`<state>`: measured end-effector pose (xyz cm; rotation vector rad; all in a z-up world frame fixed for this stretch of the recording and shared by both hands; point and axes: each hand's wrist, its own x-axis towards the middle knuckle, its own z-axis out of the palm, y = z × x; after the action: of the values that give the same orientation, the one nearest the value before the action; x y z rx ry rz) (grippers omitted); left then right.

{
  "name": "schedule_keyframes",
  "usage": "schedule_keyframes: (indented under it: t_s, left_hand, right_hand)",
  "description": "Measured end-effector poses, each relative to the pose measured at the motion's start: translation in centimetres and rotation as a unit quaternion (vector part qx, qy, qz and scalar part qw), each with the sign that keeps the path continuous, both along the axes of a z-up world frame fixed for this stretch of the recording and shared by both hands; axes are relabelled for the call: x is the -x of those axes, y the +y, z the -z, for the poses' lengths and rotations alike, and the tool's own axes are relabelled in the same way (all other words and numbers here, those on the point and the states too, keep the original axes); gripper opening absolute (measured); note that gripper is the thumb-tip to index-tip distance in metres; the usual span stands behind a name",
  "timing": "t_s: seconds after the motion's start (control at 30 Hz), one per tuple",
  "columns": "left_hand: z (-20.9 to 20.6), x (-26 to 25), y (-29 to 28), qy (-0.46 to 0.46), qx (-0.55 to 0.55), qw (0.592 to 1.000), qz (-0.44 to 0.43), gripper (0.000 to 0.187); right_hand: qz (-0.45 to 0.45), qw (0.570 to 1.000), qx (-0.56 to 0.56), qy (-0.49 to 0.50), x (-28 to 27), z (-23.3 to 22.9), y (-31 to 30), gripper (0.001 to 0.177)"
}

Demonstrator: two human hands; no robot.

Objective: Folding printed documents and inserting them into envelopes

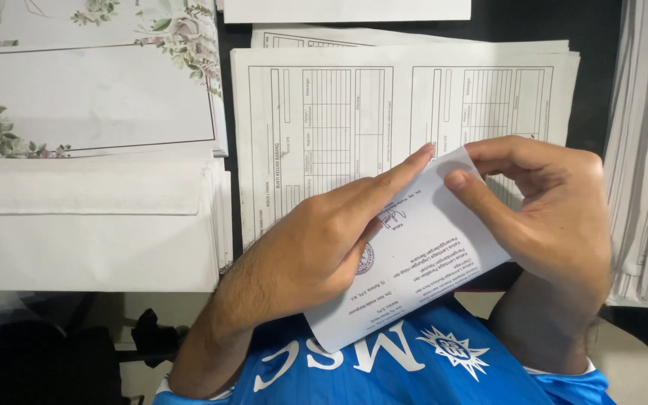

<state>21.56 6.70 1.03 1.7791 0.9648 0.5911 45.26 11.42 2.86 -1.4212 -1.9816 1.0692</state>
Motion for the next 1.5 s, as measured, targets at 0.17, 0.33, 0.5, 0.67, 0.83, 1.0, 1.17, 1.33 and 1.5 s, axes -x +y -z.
schedule_keyframes:
  t_s: [0.17,0.33,0.5,0.67,0.83,1.0,1.17,1.33,1.5]
  left_hand:
    - [-0.4,0.0,-0.1,0.032,-0.002,0.999,-0.013,0.073]
    - [0.0,0.0,-0.2,0.131,-0.087,0.986,-0.054,0.075]
    - [0.3,0.1,-0.3,0.120,-0.075,0.989,-0.045,0.075]
    - [0.4,0.2,-0.2,0.100,-0.063,0.992,-0.037,0.074]
    - [0.0,0.2,0.0,0.071,-0.033,0.996,-0.039,0.067]
    - [0.2,0.2,0.0,0.073,-0.026,0.996,-0.036,0.067]
    - [0.3,0.2,0.0,0.074,-0.021,0.997,-0.033,0.067]
    - [0.2,0.4,0.1,0.071,-0.017,0.997,-0.034,0.069]
    - [0.2,0.4,0.2,0.066,-0.014,0.997,-0.034,0.067]
  right_hand:
    - [0.023,0.999,0.026,0.031,0.3,0.4,0.0,0.016]
    - [0.045,0.998,0.031,0.026,0.4,0.5,-0.1,0.016]
    - [0.052,0.997,0.036,0.033,0.4,0.6,-0.1,0.015]
    - [0.055,0.997,0.037,0.035,0.3,0.7,-0.1,0.016]
    - [0.063,0.997,0.041,0.032,0.4,0.6,0.0,0.016]
    - [0.063,0.997,0.039,0.021,0.6,0.4,-0.1,0.016]
    - [0.071,0.995,0.062,0.037,0.8,0.2,0.0,0.017]
    - [0.071,0.995,0.054,0.032,0.8,0.2,0.0,0.016]
    - [0.056,0.997,0.042,0.038,0.3,0.7,0.1,0.019]
